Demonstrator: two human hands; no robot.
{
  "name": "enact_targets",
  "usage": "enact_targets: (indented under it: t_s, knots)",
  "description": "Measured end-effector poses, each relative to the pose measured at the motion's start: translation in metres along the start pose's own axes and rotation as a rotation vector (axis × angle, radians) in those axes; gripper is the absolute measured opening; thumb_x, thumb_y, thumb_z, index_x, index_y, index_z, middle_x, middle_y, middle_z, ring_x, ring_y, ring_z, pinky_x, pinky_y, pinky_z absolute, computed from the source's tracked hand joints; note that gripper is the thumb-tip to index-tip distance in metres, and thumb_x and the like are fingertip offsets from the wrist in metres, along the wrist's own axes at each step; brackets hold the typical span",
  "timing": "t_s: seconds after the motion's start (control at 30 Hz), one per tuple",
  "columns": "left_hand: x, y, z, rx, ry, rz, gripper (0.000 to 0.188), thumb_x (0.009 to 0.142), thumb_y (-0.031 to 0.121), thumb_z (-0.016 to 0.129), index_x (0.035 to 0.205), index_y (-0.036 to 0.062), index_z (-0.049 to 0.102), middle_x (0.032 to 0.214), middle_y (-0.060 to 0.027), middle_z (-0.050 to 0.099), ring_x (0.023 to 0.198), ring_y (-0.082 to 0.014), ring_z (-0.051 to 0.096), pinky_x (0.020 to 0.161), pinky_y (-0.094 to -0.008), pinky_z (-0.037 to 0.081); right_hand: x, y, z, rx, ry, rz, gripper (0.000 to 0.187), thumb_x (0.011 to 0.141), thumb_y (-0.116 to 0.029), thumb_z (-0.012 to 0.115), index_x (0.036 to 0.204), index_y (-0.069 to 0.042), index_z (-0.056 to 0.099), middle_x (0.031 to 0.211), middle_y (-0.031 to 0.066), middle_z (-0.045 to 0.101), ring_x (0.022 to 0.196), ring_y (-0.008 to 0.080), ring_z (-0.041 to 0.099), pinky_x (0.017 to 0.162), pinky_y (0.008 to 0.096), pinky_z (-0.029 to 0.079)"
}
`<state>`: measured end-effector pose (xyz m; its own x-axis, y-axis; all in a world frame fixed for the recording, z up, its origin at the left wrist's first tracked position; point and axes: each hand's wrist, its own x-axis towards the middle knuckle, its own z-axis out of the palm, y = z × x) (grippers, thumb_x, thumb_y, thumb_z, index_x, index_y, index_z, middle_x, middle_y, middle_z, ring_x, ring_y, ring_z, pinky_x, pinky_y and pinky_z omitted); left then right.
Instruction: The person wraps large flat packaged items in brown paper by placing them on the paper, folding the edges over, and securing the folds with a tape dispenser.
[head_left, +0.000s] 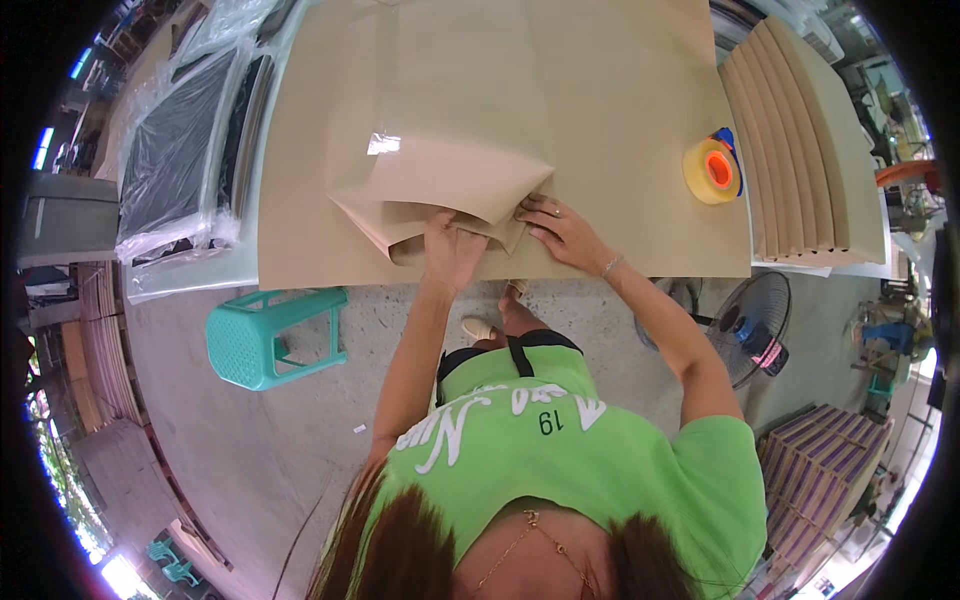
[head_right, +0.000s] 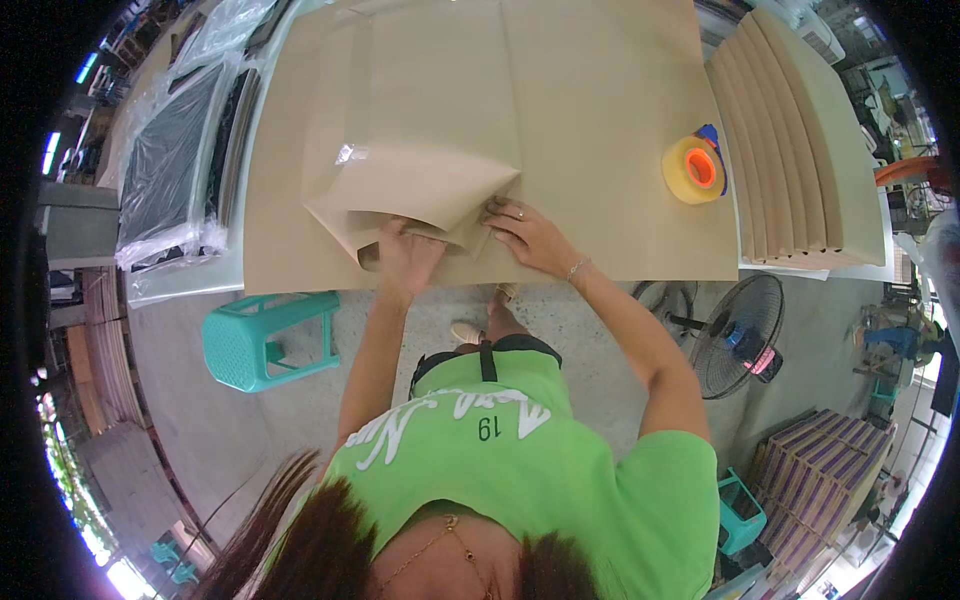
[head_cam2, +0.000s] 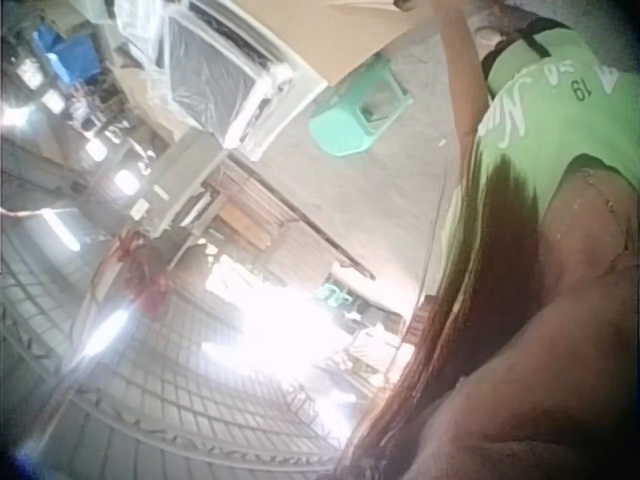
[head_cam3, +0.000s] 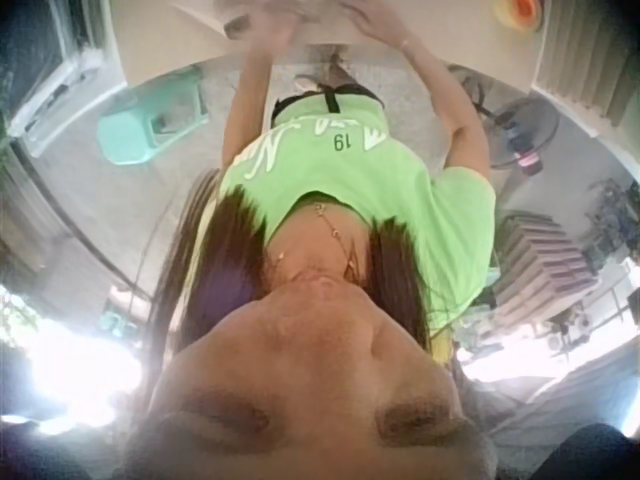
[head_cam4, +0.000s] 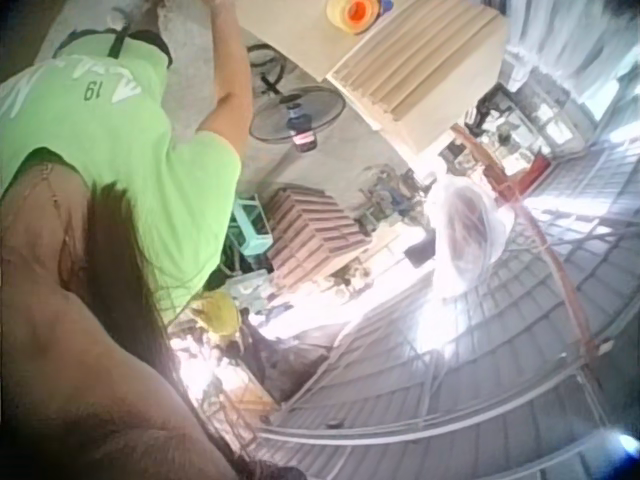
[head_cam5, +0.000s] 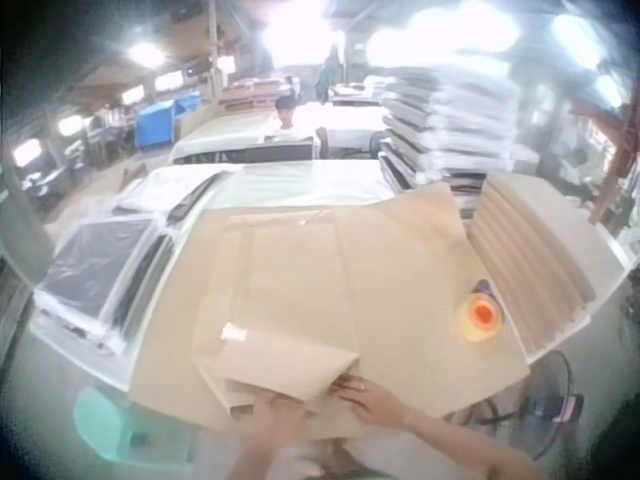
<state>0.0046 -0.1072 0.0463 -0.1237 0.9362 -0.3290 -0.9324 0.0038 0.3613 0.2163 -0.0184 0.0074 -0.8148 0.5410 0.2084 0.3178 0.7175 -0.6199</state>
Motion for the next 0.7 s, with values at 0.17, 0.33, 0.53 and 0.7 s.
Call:
enact_targets:
  t_s: [0.17, 0.33, 0.53, 0.7]
  knots:
    - [-0.002, -0.008, -0.020, 0.398, -0.118, 0.035, 0.037, 0.088, 0.020, 0.049, 0.118, -0.0020, 0.054, 0.118, -0.0096, 0.059, 0.114, -0.0221, 0.053, 0.098, -0.0371, 0.041, 0.004, 0.000, -0.006, -0.001, -0.047, -0.014, 0.029, 0.091, -0.012, 0.055, 0.119, -0.008, 0.060, 0.127, 0.0135, 0.055, 0.121, 0.0316, 0.049, 0.103, 0.0401, 0.040]
    - [-0.005, -0.011, -0.016, 1.243, 0.012, -0.097, 0.042, 0.094, 0.022, 0.042, 0.129, 0.0011, 0.049, 0.128, -0.0082, 0.054, 0.120, -0.0219, 0.049, 0.103, -0.0390, 0.036, 0.005, -0.006, -0.009, 0.141, -0.017, 0.098, 0.040, 0.088, -0.018, 0.061, 0.126, -0.006, 0.052, 0.125, 0.0163, 0.054, 0.120, 0.0365, 0.048, 0.103, 0.0425, 0.039]
    - [0.004, -0.025, 0.020, 0.397, 0.091, 0.058, 0.047, 0.100, 0.023, 0.031, 0.144, 0.0063, 0.034, 0.141, -0.0089, 0.043, 0.131, -0.0238, 0.038, 0.109, -0.0362, 0.030, 0.008, -0.037, 0.021, 0.084, 0.327, 0.161, 0.081, 0.074, -0.031, 0.078, 0.134, 0.001, 0.034, 0.128, 0.0212, 0.043, 0.122, 0.0380, 0.041, 0.103, 0.0448, 0.036]
    - [0.008, -0.013, 0.015, 0.875, 0.170, -0.034, 0.053, 0.100, 0.037, 0.033, 0.137, 0.0007, 0.045, 0.132, -0.0075, 0.054, 0.121, -0.0209, 0.046, 0.106, -0.0341, 0.030, 0.031, -0.066, 0.065, 0.131, 0.646, 0.466, 0.068, 0.077, -0.016, 0.075, 0.129, 0.001, 0.035, 0.117, 0.0181, 0.046, 0.110, 0.0313, 0.047, 0.099, 0.0424, 0.037]
